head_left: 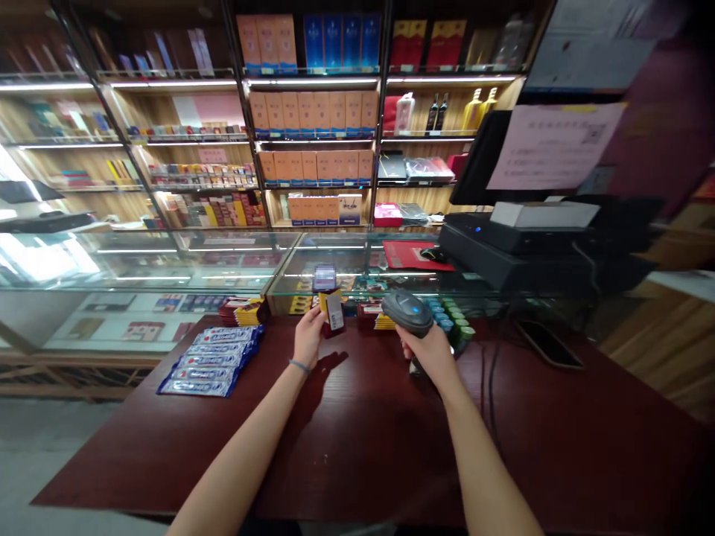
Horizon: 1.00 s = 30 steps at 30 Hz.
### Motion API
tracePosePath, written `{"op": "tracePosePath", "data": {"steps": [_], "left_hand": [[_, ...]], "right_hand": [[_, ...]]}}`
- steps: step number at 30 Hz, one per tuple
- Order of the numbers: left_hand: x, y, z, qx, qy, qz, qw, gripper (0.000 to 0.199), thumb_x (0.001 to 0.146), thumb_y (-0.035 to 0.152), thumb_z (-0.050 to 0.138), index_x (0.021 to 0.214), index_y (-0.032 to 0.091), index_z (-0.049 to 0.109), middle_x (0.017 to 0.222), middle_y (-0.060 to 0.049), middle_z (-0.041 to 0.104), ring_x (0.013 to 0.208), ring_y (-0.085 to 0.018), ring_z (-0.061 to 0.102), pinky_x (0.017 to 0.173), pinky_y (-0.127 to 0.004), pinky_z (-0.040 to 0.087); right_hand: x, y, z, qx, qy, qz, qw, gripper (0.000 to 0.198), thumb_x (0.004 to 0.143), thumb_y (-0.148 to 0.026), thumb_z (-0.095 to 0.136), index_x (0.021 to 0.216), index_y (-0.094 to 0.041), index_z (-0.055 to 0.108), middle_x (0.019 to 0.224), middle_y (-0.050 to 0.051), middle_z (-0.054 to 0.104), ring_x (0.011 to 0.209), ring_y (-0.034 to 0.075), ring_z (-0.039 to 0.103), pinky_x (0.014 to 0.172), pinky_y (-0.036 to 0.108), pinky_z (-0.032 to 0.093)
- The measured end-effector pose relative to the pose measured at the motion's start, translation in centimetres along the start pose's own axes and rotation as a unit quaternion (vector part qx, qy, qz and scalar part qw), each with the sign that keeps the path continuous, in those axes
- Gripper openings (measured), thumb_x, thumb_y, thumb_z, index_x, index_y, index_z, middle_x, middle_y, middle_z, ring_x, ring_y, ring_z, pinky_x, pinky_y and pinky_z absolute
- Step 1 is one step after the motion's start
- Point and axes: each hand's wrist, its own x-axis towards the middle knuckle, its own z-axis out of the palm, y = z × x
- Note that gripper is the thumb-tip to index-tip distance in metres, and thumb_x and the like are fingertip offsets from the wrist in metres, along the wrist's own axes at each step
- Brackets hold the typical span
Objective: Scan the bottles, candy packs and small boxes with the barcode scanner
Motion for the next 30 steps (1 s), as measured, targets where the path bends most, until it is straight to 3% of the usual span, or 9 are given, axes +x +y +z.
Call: {"op": "tracePosePath", "data": {"steps": [3, 5, 9, 12, 15, 17, 20, 27, 30], "left_hand": [[1.2, -0.9, 2.6, 0.131, -0.020, 0.076, 0.988, 0.026, 0.081, 0.027, 0.074, 0.106, 0.020, 0.075, 0.106, -0.006, 0.076, 0.098, -0.022, 0.070, 0.094, -0.034, 0.053], [1.7, -1.5, 4.2, 0.256, -0.048, 0.128, 0.957, 0.024, 0.083, 0.024, 0.071, 0.106, 0.024, 0.076, 0.107, -0.005, 0.076, 0.102, -0.024, 0.069, 0.098, -0.036, 0.051], [2.0, -2.7, 6.9, 0.498, -0.164, 0.205, 0.826, 0.034, 0.094, 0.023, 0.058, 0.125, 0.032, 0.068, 0.118, -0.002, 0.073, 0.106, -0.022, 0.069, 0.096, -0.033, 0.051], [2.2, -3.8, 8.6, 0.600, -0.239, 0.244, 0.723, 0.040, 0.097, 0.019, 0.050, 0.134, 0.032, 0.061, 0.123, -0.005, 0.071, 0.109, -0.020, 0.068, 0.096, -0.032, 0.052], [2.8, -4.9, 9.7, 0.631, -0.284, 0.278, 0.666, 0.040, 0.095, 0.015, 0.050, 0.131, 0.028, 0.062, 0.125, -0.008, 0.070, 0.116, -0.022, 0.065, 0.101, -0.034, 0.049], [3.2, -5.5, 10.1, 0.634, -0.297, 0.288, 0.654, 0.040, 0.094, 0.012, 0.051, 0.128, 0.028, 0.065, 0.126, -0.009, 0.069, 0.120, -0.023, 0.063, 0.106, -0.037, 0.046], [3.7, -6.2, 10.1, 0.632, -0.300, 0.280, 0.657, 0.041, 0.092, 0.010, 0.051, 0.125, 0.029, 0.066, 0.126, -0.009, 0.069, 0.121, -0.024, 0.061, 0.107, -0.039, 0.045], [3.8, -7.4, 9.6, 0.577, -0.297, 0.275, 0.710, 0.038, 0.091, 0.013, 0.052, 0.123, 0.028, 0.068, 0.125, -0.012, 0.069, 0.123, -0.028, 0.059, 0.109, -0.042, 0.043], [3.8, -7.7, 9.6, 0.572, -0.298, 0.277, 0.712, 0.038, 0.089, 0.013, 0.056, 0.122, 0.025, 0.069, 0.124, -0.013, 0.069, 0.122, -0.029, 0.060, 0.109, -0.044, 0.043]], "right_hand": [[0.5, 0.0, -1.8, 0.040, 0.004, 0.041, 0.998, 0.028, 0.072, -0.046, 0.071, 0.069, -0.020, 0.062, 0.054, 0.001, 0.063, 0.044, 0.017, 0.058, 0.044, 0.028, 0.046], [0.7, -0.1, -3.0, 0.048, 0.018, 0.052, 0.997, 0.026, 0.069, -0.044, 0.072, 0.069, -0.020, 0.063, 0.055, 0.002, 0.064, 0.046, 0.017, 0.058, 0.045, 0.028, 0.047], [0.8, -0.5, -5.1, 0.026, 0.045, 0.064, 0.997, 0.023, 0.067, -0.042, 0.072, 0.070, -0.020, 0.065, 0.055, 0.002, 0.065, 0.048, 0.019, 0.061, 0.048, 0.030, 0.049], [0.7, -0.7, -6.2, 0.030, 0.046, 0.062, 0.997, 0.022, 0.070, -0.042, 0.069, 0.067, -0.022, 0.063, 0.053, 0.000, 0.063, 0.046, 0.019, 0.060, 0.047, 0.029, 0.048], [0.7, -0.6, -7.0, 0.023, 0.053, 0.065, 0.996, 0.023, 0.072, -0.042, 0.067, 0.063, -0.022, 0.061, 0.052, 0.000, 0.062, 0.043, 0.017, 0.057, 0.044, 0.028, 0.046], [0.8, -0.3, -7.3, 0.007, 0.063, 0.072, 0.995, 0.022, 0.072, -0.041, 0.067, 0.063, -0.022, 0.060, 0.051, -0.001, 0.061, 0.041, 0.016, 0.056, 0.044, 0.028, 0.045], [0.9, 0.1, -7.7, -0.008, 0.077, 0.068, 0.995, 0.023, 0.071, -0.041, 0.067, 0.062, -0.022, 0.058, 0.048, -0.001, 0.059, 0.040, 0.016, 0.054, 0.043, 0.028, 0.043], [0.8, 0.2, -7.6, -0.016, 0.085, 0.053, 0.995, 0.027, 0.072, -0.043, 0.067, 0.060, -0.021, 0.057, 0.044, -0.002, 0.054, 0.039, 0.015, 0.051, 0.042, 0.027, 0.040], [0.7, -0.3, -7.4, -0.013, 0.083, 0.051, 0.995, 0.028, 0.074, -0.043, 0.066, 0.058, -0.022, 0.055, 0.044, -0.002, 0.053, 0.039, 0.015, 0.051, 0.042, 0.026, 0.039]]}}
